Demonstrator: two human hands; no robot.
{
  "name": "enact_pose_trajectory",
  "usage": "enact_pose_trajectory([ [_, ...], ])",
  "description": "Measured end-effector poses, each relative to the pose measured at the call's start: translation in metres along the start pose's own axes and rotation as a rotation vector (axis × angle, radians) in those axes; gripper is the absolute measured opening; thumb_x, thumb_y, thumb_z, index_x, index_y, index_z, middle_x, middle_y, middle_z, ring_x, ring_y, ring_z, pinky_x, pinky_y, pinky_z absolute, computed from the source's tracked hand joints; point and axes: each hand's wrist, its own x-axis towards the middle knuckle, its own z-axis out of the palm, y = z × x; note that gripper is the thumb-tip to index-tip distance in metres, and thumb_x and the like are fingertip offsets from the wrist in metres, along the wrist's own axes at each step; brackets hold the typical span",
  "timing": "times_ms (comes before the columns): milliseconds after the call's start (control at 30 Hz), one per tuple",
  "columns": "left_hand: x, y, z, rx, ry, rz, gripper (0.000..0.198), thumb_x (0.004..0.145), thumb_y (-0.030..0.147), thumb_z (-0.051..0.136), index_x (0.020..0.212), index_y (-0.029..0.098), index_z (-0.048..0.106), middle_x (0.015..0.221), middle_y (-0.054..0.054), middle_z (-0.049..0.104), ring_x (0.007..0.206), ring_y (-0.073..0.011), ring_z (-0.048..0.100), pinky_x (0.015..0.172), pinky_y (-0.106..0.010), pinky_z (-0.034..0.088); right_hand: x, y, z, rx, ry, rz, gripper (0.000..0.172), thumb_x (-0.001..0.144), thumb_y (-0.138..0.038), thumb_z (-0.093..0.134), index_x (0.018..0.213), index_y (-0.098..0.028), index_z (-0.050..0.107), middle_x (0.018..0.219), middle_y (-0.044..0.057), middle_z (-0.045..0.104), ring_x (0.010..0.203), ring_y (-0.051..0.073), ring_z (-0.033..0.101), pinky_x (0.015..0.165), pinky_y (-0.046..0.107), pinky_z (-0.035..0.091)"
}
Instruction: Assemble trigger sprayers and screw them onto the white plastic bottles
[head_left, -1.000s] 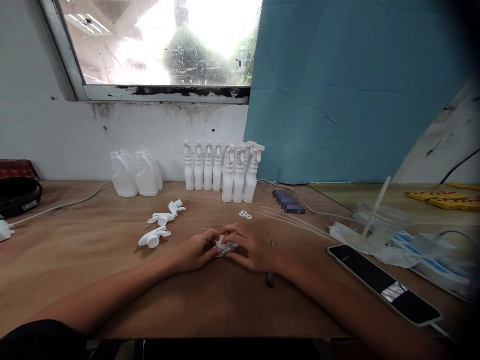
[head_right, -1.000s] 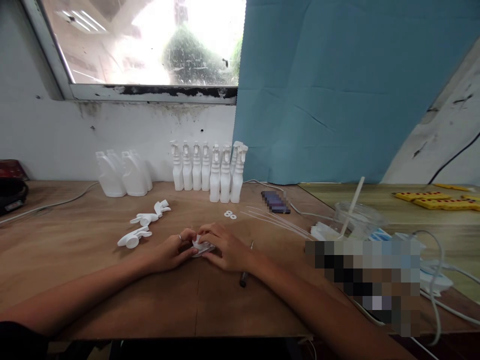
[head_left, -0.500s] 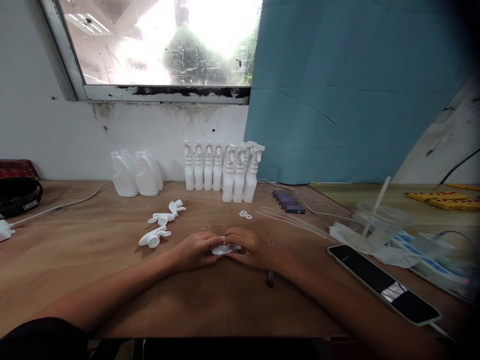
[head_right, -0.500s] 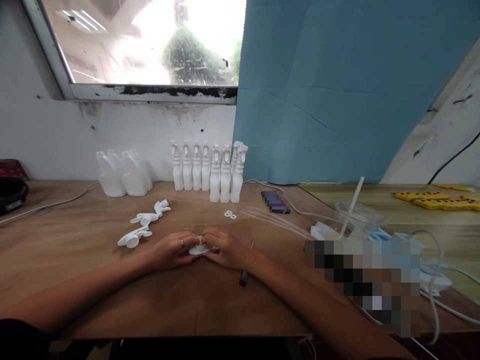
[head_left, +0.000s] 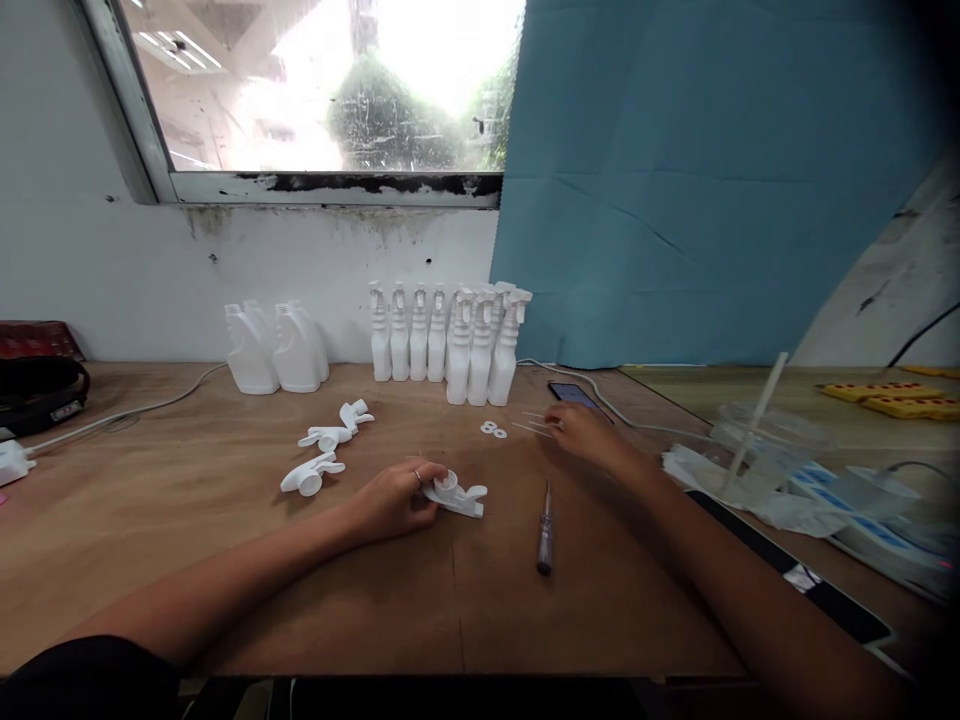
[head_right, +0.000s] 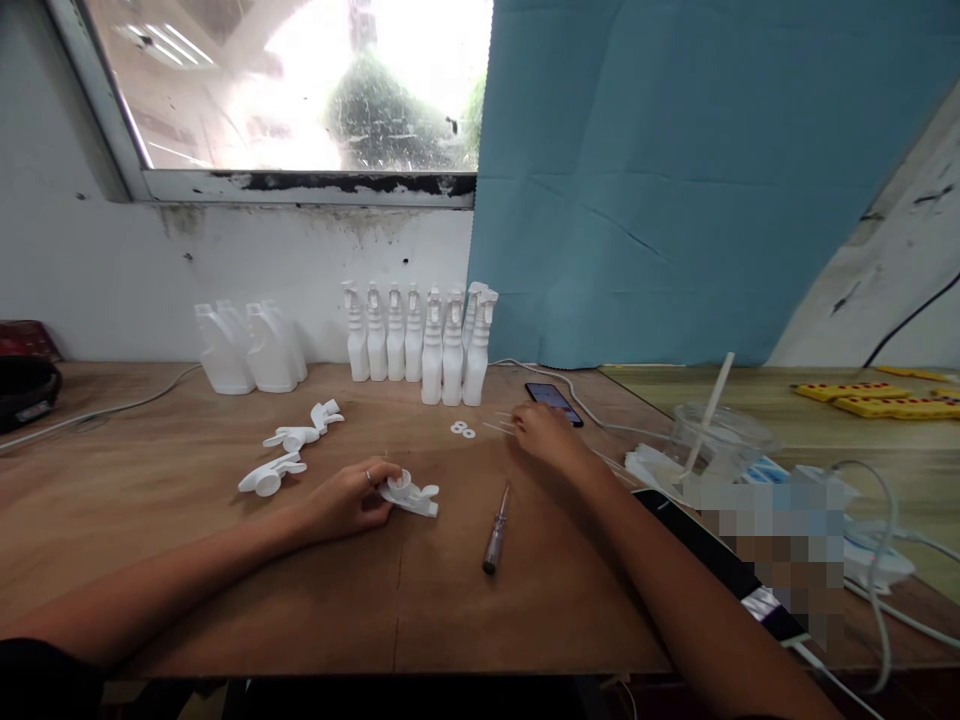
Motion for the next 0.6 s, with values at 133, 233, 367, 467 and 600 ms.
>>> enact_pose_trajectory([
  [133,-0.001,-0.002,0.001,-0.007,-0.002,0.002,0.035,0.074,0.011,0.057,0.108,0.02,0.056,0.1,-0.004,0.065,0.082,-0.0152,0.061,0.073,-0.025,0.049,-0.004,0.018,0.009,-0.041,-0.12,0.143,0.017,0.07,-0.002,0.056,0.068,-0.012,0.069,0.074,0.016,0.07,0.07,0.026,0.066,0.059,0.028,0.04],
  [233,-0.002,-0.004,0.002,-0.003,0.007,0.012,0.036,0.075,0.012,0.056,0.11,0.019,0.055,0.102,-0.005,0.065,0.084,-0.0158,0.061,0.074,-0.025,0.048,-0.004,0.018,0.013,-0.02,-0.124,0.14,0.017,0.068,0.0,0.055,0.063,-0.012,0.066,0.071,0.017,0.068,0.066,0.025,0.066,0.057,0.028,0.038],
  [367,-0.003,-0.001,0.002,-0.008,-0.015,-0.036,0.041,0.075,0.013,0.056,0.115,0.02,0.052,0.1,-0.004,0.064,0.08,-0.0148,0.06,0.071,-0.025,0.048,0.0,0.007,0.004,0.061,0.016,0.082,0.011,0.075,-0.008,0.053,0.074,-0.015,0.062,0.079,0.013,0.068,0.074,0.025,0.065,0.061,0.028,0.04],
  [467,-0.002,0.002,0.0,-0.031,-0.03,-0.093,0.049,0.073,0.013,0.057,0.121,0.021,0.049,0.097,-0.001,0.064,0.076,-0.0139,0.059,0.069,-0.024,0.047,-0.001,-0.012,-0.011,0.483,0.335,0.014,0.005,0.082,-0.02,0.05,0.087,-0.019,0.052,0.079,0.006,0.064,0.065,0.019,0.063,0.058,0.027,0.042],
  [600,-0.001,0.003,-0.001,-0.046,-0.044,-0.077,0.049,0.074,0.014,0.056,0.122,0.021,0.05,0.1,-0.003,0.063,0.077,-0.0138,0.058,0.069,-0.023,0.046,-0.011,-0.044,-0.019,1.198,0.435,-0.143,0.02,0.087,-0.039,0.051,0.093,-0.024,0.04,0.076,-0.002,0.058,0.047,0.012,0.057,0.046,0.024,0.042],
])
